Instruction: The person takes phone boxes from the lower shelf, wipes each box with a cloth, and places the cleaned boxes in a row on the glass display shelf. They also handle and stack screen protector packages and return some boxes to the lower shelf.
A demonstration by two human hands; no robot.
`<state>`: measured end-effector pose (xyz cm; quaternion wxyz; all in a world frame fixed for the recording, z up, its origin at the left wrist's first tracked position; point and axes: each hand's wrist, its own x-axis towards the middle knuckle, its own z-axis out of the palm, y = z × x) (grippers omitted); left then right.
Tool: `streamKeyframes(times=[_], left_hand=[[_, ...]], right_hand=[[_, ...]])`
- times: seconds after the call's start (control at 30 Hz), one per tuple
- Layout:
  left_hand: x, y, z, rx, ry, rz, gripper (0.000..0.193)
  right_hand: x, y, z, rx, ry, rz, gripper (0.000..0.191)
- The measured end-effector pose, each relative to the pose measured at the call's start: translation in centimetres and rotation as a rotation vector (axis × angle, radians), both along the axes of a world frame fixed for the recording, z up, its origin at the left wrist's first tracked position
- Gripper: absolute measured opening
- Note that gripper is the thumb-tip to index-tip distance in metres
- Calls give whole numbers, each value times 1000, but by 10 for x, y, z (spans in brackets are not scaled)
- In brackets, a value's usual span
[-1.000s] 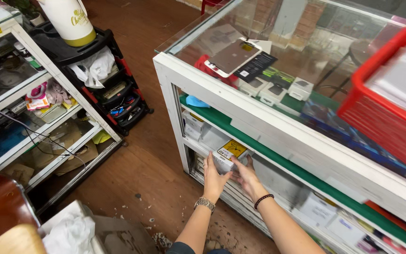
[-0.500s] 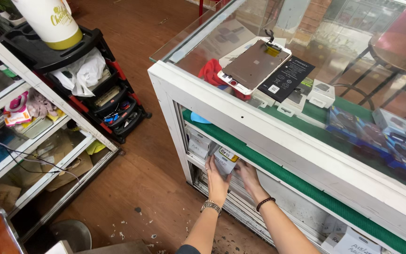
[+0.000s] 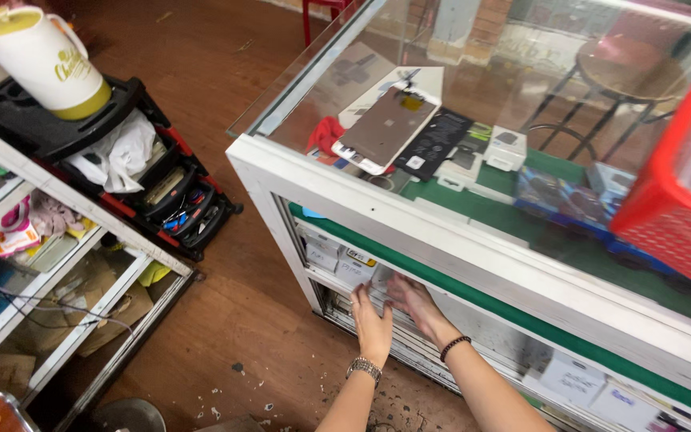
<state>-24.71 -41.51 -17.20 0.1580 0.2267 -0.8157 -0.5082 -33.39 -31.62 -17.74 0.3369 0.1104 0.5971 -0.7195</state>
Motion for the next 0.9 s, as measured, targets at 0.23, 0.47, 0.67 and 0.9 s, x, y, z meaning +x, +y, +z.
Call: streamKeyframes(times=[0.23,0.47,0.67,0.9], left_hand=[[35,92,44,103,31,-243,30],[93,230,77,43,63,-525,21],[176,375,76,97,84,-762,20],[285,521,74,49,77,-974,26]], right_hand=[[80,103,36,71,64,-66,43],[173,258,53,121,109,-324,43],[287,403,76,108,130,-546,43],[440,554,80,129,99,-769,37]])
